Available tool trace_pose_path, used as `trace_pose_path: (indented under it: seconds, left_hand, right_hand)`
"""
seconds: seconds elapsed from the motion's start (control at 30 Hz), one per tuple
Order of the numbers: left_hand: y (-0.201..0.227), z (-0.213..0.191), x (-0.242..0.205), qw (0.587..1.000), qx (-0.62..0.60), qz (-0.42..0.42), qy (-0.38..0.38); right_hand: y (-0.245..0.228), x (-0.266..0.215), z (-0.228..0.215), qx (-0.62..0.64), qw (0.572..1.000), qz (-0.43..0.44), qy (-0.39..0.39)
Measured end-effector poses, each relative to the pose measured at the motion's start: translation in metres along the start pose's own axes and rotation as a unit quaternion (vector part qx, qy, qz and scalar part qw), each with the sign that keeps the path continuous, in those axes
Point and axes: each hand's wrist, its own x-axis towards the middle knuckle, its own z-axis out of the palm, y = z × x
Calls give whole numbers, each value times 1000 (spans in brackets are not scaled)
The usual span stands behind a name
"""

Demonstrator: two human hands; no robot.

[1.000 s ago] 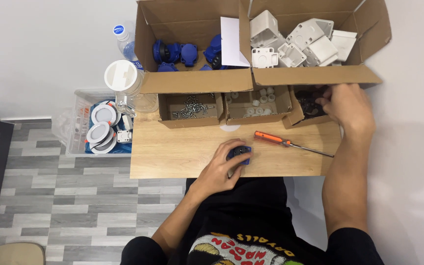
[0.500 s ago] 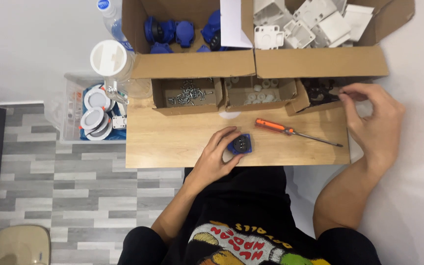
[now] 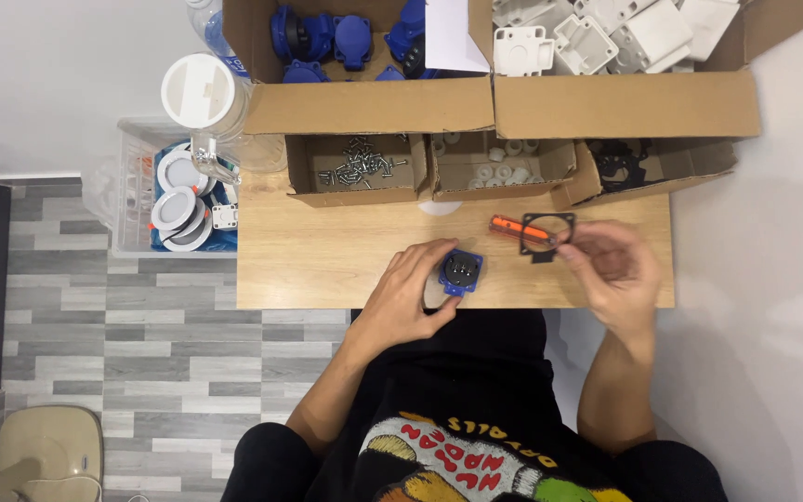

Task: The person assembles a blue electrical component with a white plastic cover and secures it with screws using an orange screwdriver. They retrieve parts from a cardboard box, fit the cover, and tighten multiple screws on the assembled unit.

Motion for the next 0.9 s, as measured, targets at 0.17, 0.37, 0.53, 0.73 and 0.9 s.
trace_pose_path:
  seconds: [0.17, 0.37, 0.53, 0.73, 0.9]
  left_hand:
    - [5, 0, 1, 1000, -2, -6, 19]
    - [14, -6, 6, 995, -30, 31, 94]
    - [13, -2, 7, 985, -1, 96, 145]
    - [6, 1, 5, 973, -3, 166, 161]
    - [4, 0, 10, 973, -8, 164, 163]
  right_hand:
    - [9, -7, 19, 21, 1000, -2, -14]
    - [11, -12, 36, 40, 999, 14, -7]
    - [22, -29, 50, 68, 997, 31, -8]
    - [18, -34, 63, 75, 997, 25, -27]
    - [3, -25, 63, 16, 998, -14, -54]
